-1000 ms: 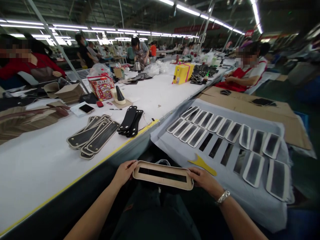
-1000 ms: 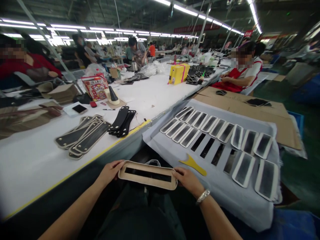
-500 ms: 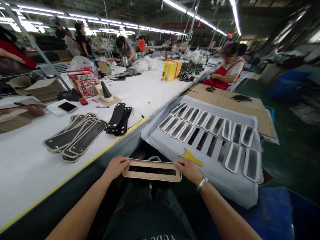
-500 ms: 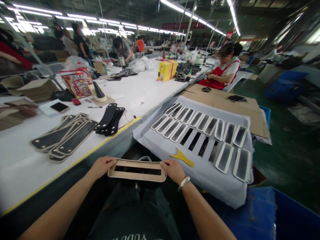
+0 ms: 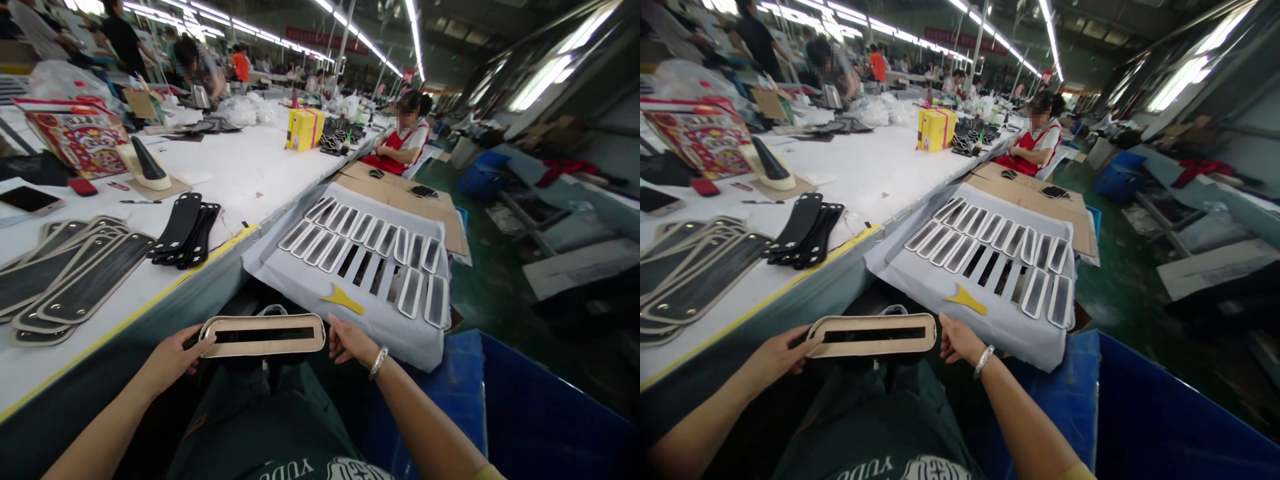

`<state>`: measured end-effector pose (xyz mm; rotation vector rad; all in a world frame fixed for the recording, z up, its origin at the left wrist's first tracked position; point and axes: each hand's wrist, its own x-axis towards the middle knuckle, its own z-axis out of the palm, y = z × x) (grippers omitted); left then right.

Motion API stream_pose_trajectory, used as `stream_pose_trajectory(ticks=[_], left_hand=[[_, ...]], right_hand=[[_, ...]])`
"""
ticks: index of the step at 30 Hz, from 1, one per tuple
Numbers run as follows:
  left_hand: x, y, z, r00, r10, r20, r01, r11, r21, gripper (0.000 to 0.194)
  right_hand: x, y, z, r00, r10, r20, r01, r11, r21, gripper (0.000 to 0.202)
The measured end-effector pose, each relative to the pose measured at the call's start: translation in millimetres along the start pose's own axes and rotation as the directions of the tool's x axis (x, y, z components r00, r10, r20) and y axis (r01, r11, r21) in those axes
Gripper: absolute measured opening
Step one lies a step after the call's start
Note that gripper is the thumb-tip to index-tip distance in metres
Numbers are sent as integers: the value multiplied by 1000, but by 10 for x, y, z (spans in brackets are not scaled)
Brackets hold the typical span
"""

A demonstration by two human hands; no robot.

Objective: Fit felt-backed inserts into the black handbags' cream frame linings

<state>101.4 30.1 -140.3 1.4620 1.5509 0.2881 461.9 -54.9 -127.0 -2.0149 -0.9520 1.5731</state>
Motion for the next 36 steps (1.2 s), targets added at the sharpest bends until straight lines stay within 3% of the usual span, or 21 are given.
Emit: stream_pose_trajectory(ticks=[3, 7, 11, 17, 22, 28, 36], left_hand=[[-116, 30, 40, 998, -58, -11, 58, 997, 40, 65], [-188, 104, 54, 992, -125, -10, 125, 987, 100, 48], [-141, 95, 26, 997, -79, 10, 76, 979, 190, 42], [30, -11, -5, 999, 7, 51, -21, 963, 269, 43], [38, 9, -3, 996, -44, 76, 28, 980, 199, 46], [52, 4, -10, 997, -29, 74, 9, 968, 252, 46], [17, 19, -30, 997, -13, 80, -9, 963, 268, 48]], right_hand=[[4, 35, 40, 999, -7, 42, 8, 999, -44, 47], [-32, 22, 83, 987, -145, 68, 159, 940, -301, 30], [-67, -28, 96, 972, -233, 32, 220, 856, -468, 30], [51, -38, 50, 986, -115, 121, 148, 938, -313, 29], [100, -44, -1, 975, -120, 186, 161, 960, -227, 27], [88, -130, -1, 983, -83, 165, 132, 939, -317, 27], [79, -160, 36, 987, -47, 152, 92, 948, -303, 27]])
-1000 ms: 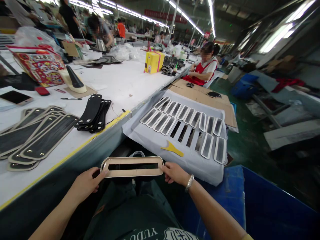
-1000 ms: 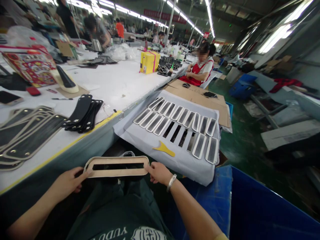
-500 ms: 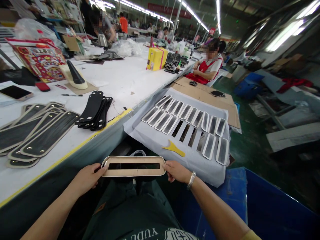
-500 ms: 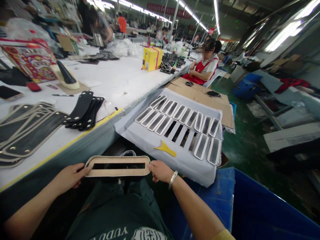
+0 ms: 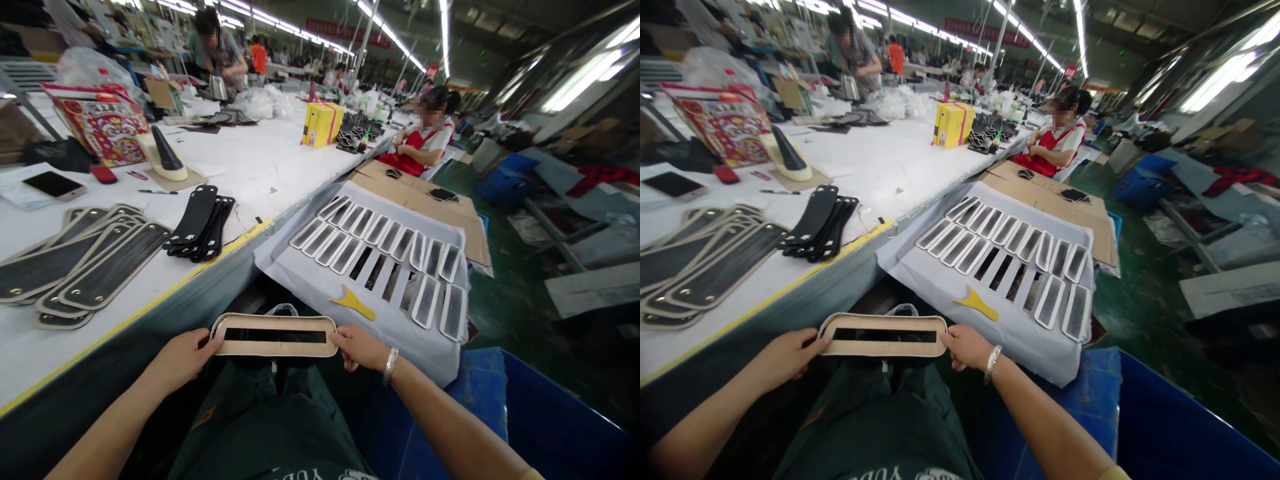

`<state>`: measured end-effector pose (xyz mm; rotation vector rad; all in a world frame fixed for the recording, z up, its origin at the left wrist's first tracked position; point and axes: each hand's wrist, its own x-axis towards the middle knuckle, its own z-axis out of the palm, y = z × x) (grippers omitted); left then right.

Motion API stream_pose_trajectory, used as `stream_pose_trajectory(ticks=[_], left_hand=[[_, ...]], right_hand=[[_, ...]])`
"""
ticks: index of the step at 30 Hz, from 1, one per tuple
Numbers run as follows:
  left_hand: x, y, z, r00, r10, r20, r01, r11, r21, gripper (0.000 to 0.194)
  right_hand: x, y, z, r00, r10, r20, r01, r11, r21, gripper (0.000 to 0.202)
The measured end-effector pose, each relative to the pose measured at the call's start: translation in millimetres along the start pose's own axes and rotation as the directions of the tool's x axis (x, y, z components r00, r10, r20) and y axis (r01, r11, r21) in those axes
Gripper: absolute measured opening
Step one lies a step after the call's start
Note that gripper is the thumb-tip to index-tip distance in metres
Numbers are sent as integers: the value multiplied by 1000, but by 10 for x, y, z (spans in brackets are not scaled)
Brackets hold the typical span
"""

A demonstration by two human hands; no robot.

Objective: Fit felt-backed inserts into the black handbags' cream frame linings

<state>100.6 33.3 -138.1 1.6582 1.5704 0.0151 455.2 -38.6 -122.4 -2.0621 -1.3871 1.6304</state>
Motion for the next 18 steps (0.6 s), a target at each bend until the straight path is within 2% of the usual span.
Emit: stream_pose_trajectory(ticks=[8, 13, 18], left_hand=[[-109, 44, 18, 992, -117, 49, 126, 957, -263, 41], [-120, 64, 83, 983, -182, 20, 178, 923, -342, 32], [-107, 114, 98, 975, -223, -24, 198, 907, -373, 24]], right_hand=[[35, -6, 7, 999, 33, -40, -32, 999, 31, 45], [21, -1, 26, 999, -23, -49, 16, 990, -142, 31], [8, -17, 17, 998, -17, -62, 7, 989, -149, 28]])
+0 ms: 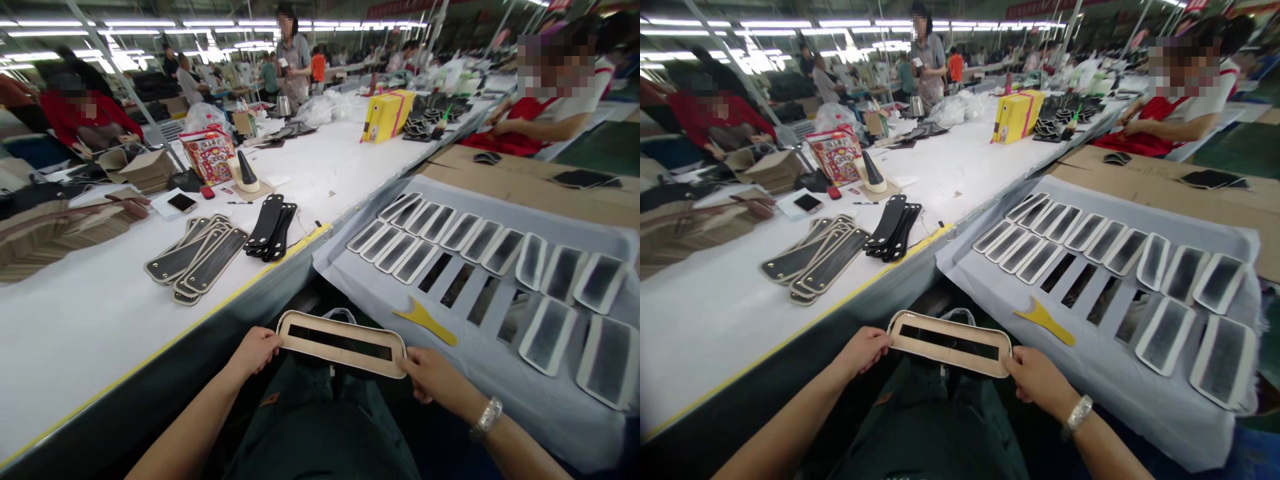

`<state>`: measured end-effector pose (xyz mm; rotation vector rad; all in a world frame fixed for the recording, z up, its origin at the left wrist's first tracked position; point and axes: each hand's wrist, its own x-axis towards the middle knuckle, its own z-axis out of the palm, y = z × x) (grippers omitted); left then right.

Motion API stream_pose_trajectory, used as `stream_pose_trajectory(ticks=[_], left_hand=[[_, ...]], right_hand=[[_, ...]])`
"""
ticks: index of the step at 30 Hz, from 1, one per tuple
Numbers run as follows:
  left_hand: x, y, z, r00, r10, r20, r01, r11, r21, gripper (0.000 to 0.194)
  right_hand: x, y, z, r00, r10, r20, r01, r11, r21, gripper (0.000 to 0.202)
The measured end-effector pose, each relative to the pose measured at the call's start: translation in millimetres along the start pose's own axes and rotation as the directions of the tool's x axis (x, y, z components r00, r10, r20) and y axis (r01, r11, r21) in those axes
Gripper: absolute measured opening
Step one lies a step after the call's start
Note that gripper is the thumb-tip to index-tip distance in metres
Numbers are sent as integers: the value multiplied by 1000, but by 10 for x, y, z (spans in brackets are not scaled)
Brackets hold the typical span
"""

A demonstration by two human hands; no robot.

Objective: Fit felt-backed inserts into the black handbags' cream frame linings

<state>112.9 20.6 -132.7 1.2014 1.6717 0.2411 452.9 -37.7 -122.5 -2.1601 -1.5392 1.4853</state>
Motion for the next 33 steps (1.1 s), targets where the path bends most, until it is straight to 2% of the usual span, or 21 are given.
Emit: stream_pose_trajectory(ticks=[7, 13, 16, 19, 21, 24, 25, 27, 29, 33], left_hand=[[-28, 15, -19, 999, 22, 33, -22, 1000, -18, 26], [-63, -101, -23, 993, 89, 80, -82, 993, -79, 46], [-57, -172, -16, 990, 120, 78, -111, 987, -115, 53], [-34, -199, -21, 989, 146, 32, -140, 979, -149, 55], [-7, -190, -25, 986, 144, -82, -157, 968, -194, 55], [31, -156, -8, 955, 88, -283, -180, 930, -319, 57], [36, -142, 6, 951, 76, -299, -184, 918, -352, 58], [28, -117, 45, 963, 95, -253, -185, 915, -358, 59], [2, -95, 85, 968, 126, -218, -191, 933, -305, 58], [-70, -87, 114, 959, 168, -228, -202, 970, -136, 56]], right_hand=[[-4, 12, -26, 1000, -12, 21, 12, 1000, 6, 28], [-32, -23, -46, 1000, -19, 21, 19, 999, 27, 30], [-31, -12, -36, 999, -28, 22, 26, 995, 99, 34], [-18, 13, -24, 1000, -15, 20, 11, 981, 192, 39], [-14, 24, -20, 1000, 3, 16, -7, 971, 241, 46], [-19, 28, -17, 1000, 6, 2, -6, 957, 290, 54], [-23, 28, -14, 1000, 6, -3, -5, 953, 303, 55], [-31, 30, -6, 1000, 16, -9, -12, 943, 333, 56], [-38, 34, 3, 999, 34, -14, -27, 929, 368, 56], [-57, 41, 21, 998, 57, -41, -33, 895, 445, 57]])
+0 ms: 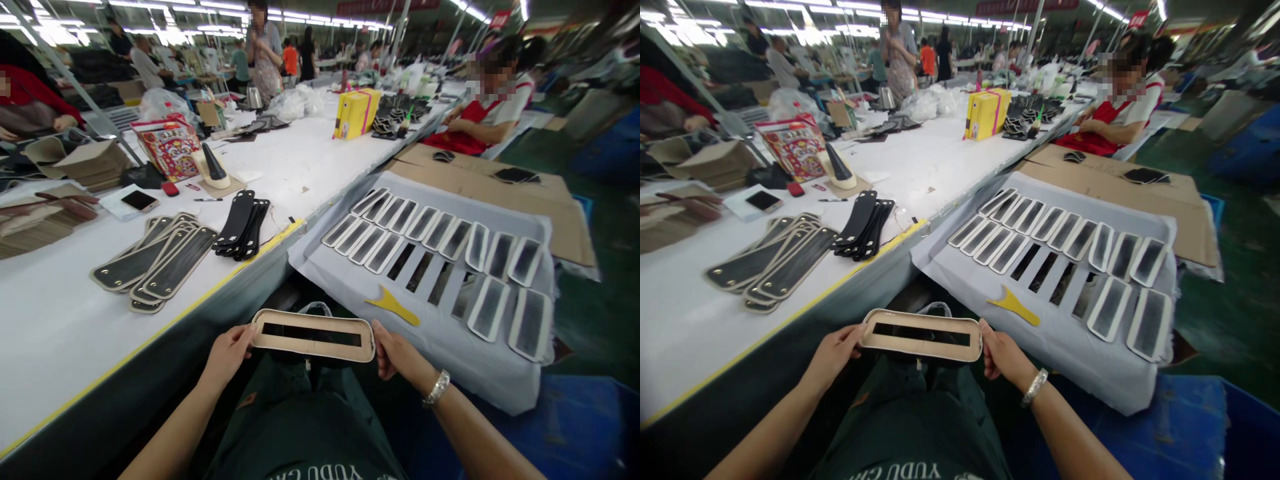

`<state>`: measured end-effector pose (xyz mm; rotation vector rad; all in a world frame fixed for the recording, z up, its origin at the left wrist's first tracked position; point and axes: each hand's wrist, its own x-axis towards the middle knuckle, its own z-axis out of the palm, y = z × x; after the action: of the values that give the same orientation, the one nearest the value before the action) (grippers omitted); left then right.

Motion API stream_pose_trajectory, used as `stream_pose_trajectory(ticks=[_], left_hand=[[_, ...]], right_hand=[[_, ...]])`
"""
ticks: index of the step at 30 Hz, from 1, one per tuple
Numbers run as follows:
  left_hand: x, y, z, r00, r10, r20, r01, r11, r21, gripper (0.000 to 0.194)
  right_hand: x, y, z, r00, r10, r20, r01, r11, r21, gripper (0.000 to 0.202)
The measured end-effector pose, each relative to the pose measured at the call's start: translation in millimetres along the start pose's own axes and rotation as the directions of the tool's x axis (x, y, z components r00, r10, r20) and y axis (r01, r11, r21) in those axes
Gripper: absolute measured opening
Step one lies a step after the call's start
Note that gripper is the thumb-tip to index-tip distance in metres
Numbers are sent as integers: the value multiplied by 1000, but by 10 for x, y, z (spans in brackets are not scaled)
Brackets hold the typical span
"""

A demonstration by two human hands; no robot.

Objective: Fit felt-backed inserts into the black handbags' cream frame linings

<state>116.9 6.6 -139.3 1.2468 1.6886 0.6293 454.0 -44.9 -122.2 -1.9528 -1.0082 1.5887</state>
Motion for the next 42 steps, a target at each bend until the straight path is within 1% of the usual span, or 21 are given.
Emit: stream_pose_trajectory(ticks=[3, 5, 8, 11, 13, 15, 16, 18, 19, 21, 23, 26, 29, 31, 36, 38, 42], left_hand=[[8, -48, -32, 1000, 2, 19, -5, 989, 149, 57], [61, -109, -45, 1000, -27, 14, 24, 980, 199, 57], [139, -183, -42, 998, -62, 34, 53, 977, 205, 55], [154, -201, -33, 997, -62, 40, 54, 981, 189, 52], [143, -196, -27, 998, -59, 34, 53, 984, 167, 49], [130, -189, -22, 998, -55, 28, 50, 987, 152, 48], [124, -186, -20, 998, -56, 26, 51, 987, 150, 49], [114, -180, -20, 998, -59, 26, 55, 987, 152, 49], [111, -179, -22, 998, -58, 28, 54, 987, 154, 49], [114, -185, -25, 998, -50, 32, 45, 986, 164, 47], [130, -201, -26, 999, -36, 33, 29, 983, 180, 44], [150, -214, -17, 999, -37, 28, 31, 985, 173, 39], [117, -162, -1, 999, -30, 27, 28, 997, 67, 33], [83, -101, 13, 999, 7, 42, -6, 1000, -15, 27], [56, -12, 43, 1000, 19, 3, -19, 1000, -9, 22], [50, -9, 52, 1000, 18, 0, -18, 1000, -10, 22], [42, -11, 67, 1000, 13, 18, -13, 1000, 1, 23]], right_hand=[[-8, 11, 6, 1000, 12, 0, -12, 998, 61, 57], [5, 27, 10, 999, 31, 11, -32, 994, 102, 57], [38, 66, 23, 999, 45, 10, -46, 987, 152, 59], [47, 117, 36, 999, 34, -4, -33, 987, 155, 59], [28, 153, 31, 999, -7, -39, 10, 996, 92, 57], [-18, 184, 18, 989, -105, -107, 97, 993, -74, 49], [-50, 195, 12, 974, -175, -144, 147, 971, -188, 44], [-123, 201, 12, 928, -322, -186, 229, 888, -398, 32], [-160, 195, 19, 907, -375, -193, 250, 847, -470, 28], [-219, 173, 48, 881, -429, -201, 261, 794, -549, 21], [-249, 142, 87, 873, -436, -219, 236, 770, -593, 19], [-247, 98, 131, 872, -426, -243, 182, 742, -645, 24], [-234, 51, 138, 888, -400, -229, 154, 725, -671, 27], [-221, 20, 126, 900, -378, -217, 136, 717, -684, 28], [-171, -15, 101, 918, -350, -188, 120, 696, -708, 32], [-167, -10, 115, 910, -363, -199, 96, 652, -752, 32], [-168, -6, 159, 875, -431, -221, 36, 514, -857, 30]])
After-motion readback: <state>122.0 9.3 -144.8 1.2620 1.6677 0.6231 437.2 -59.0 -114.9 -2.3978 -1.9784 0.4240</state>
